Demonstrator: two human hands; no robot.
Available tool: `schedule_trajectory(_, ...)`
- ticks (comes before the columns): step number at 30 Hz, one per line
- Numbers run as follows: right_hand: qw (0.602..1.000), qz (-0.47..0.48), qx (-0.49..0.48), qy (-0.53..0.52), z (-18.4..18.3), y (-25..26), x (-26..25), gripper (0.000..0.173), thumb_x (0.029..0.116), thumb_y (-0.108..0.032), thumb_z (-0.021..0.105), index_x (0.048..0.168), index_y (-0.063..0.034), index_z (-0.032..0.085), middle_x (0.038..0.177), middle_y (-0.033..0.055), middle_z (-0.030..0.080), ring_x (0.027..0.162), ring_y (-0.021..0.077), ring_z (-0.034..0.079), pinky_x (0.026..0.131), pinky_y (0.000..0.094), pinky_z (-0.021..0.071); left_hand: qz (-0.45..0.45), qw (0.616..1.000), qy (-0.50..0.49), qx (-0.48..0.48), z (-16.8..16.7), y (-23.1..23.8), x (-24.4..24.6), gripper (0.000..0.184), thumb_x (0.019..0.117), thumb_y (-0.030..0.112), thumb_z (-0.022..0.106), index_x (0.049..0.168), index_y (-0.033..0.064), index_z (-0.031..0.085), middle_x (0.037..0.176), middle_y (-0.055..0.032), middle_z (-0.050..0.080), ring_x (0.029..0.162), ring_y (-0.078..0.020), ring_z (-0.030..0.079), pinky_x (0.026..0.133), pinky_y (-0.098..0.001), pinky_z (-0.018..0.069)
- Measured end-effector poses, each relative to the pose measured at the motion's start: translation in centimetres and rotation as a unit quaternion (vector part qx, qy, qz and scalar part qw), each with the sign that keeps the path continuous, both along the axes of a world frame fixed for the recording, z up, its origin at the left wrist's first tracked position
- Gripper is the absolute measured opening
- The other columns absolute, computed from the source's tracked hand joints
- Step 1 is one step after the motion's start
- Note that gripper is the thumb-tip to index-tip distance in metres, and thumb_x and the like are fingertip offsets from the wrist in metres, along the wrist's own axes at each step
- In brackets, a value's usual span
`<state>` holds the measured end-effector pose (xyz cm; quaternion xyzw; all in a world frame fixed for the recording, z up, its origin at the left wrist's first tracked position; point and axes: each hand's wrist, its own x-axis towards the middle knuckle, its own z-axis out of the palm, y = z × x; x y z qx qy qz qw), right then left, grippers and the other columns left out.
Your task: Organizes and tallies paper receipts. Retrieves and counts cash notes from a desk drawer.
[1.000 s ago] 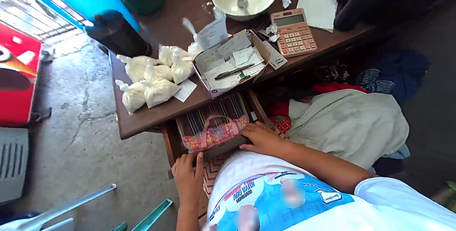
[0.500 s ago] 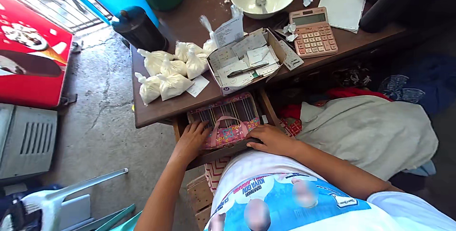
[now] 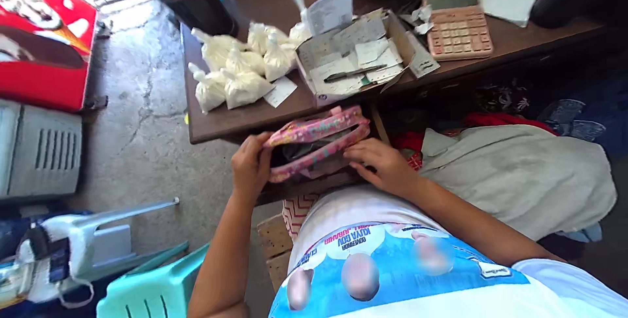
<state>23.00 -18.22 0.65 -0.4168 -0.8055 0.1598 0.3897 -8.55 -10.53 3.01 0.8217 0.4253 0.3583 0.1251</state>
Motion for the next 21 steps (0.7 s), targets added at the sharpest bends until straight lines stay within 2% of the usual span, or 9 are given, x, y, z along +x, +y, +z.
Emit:
schedule_trajectory(5,0.998,-0.02,0.058,-0.023,0.4,0.3,-0.3,0.023,0.1007,-0.016,0.06,0.115,-0.0039,0.074,0.122,0.0125,0.071,0.119,0.0275,0.064,0.105,0.0418,0.0498,-0.033,0.998,-0.033,-0.031,-0.2,0.2,0.3,0.023,0.1035,0.008,0.053,0.116,-0.007,0.065,0.099,-0.0182,0.068,0.09,-0.0178,0.066,0.084,-0.0289,0.0544)
schedule_trajectory(6,0.998,-0.018,0.05,-0.045,0.3,0.4,-0.5,0.026,0.1017,-0.019,0.059,0.118,-0.0047,0.073,0.125,0.0123,0.07,0.122,0.0285,0.063,0.106,0.0443,0.0486,-0.042,0.997,-0.057,-0.025,-0.6,0.2,0.3,0.022,0.1034,0.007,0.052,0.118,-0.0059,0.063,0.105,-0.0182,0.065,0.094,-0.0169,0.065,0.086,-0.0284,0.0536)
schedule_trajectory(9,0.994,-0.023,0.034,-0.097,0.3,0.6,-1.1,0.037,0.1041,-0.031,0.054,0.129,-0.0077,0.069,0.129,0.0115,0.068,0.124,0.03,0.06,0.111,0.0526,0.0391,-0.066,0.989,-0.128,0.023,-1.5,0.4,0.6,0.013,0.1069,0.01,0.049,0.116,0.0066,0.057,0.136,-0.0156,0.051,0.127,-0.0167,0.054,0.108,-0.0324,0.0459)
schedule_trajectory(11,0.993,-0.023,0.022,-0.116,0.6,0.8,-1.3,0.041,0.1045,-0.035,0.051,0.131,-0.0079,0.067,0.122,0.0123,0.069,0.12,0.0311,0.061,0.112,0.0549,0.0366,-0.062,0.987,-0.142,0.045,-1.6,0.3,1.1,0.011,0.1064,0.008,0.048,0.104,0.0101,0.058,0.141,-0.0132,0.045,0.132,-0.0156,0.05,0.112,-0.0334,0.0433)
schedule_trajectory(13,0.991,-0.025,0.014,-0.134,0.7,1.0,-1.5,0.041,0.1044,-0.037,0.05,0.127,-0.0093,0.071,0.109,0.0125,0.07,0.111,0.0324,0.063,0.108,0.0559,0.0386,-0.061,0.989,-0.128,0.052,-1.5,0.4,1.4,0.022,0.0967,-0.004,0.052,0.079,0.0049,0.063,0.135,-0.0182,0.059,0.128,-0.024,0.057,0.107,-0.0381,0.0479)
schedule_trajectory(14,0.989,-0.025,0.01,-0.146,0.8,1.1,-1.6,0.04,0.1046,-0.037,0.05,0.122,-0.0105,0.074,0.103,0.0119,0.07,0.106,0.0324,0.063,0.104,0.0557,0.0391,-0.049,0.993,-0.095,0.048,-1.4,0.5,1.5,0.026,0.0936,-0.007,0.052,0.075,0.0043,0.067,0.133,-0.0184,0.064,0.123,-0.0277,0.06,0.102,-0.0401,0.0488)
schedule_trajectory(16,0.987,-0.021,-0.001,-0.158,1.1,1.2,-2.0,0.037,0.1046,-0.035,0.049,0.107,-0.0112,0.077,0.095,0.0119,0.066,0.099,0.0329,0.062,0.098,0.0563,0.0391,-0.007,0.999,-0.029,0.014,-0.8,0.6,1.8,0.03,0.0964,-0.006,0.052,0.093,0.0065,0.079,0.137,-0.0176,0.063,0.124,-0.0303,0.061,0.103,-0.0437,0.0492)
schedule_trajectory(17,0.987,-0.019,-0.008,-0.158,1.3,1.4,-2.3,0.036,0.1047,-0.033,0.049,0.099,-0.0106,0.077,0.096,0.0126,0.066,0.098,0.0326,0.061,0.096,0.0555,0.0399,0.008,1.0,-0.008,-0.002,-0.5,0.7,2.1,0.031,0.0983,-0.004,0.051,0.102,0.0082,0.079,0.141,-0.0181,0.06,0.127,-0.03,0.059,0.105,-0.0439,0.0489)
schedule_trajectory(21,0.983,-0.003,-0.028,-0.183,2.1,2.6,-3.1,0.041,0.1045,-0.03,0.053,0.077,-0.0043,0.07,0.142,0.0142,0.061,0.097,0.0303,0.067,0.081,0.0493,0.0516,0.01,0.998,0.048,-0.034,0.2,0.6,2.5,0.026,0.0953,0.015,0.066,0.12,0.0076,0.072,0.156,-0.0235,0.041,0.132,-0.0347,0.054,0.105,-0.0461,0.0498)
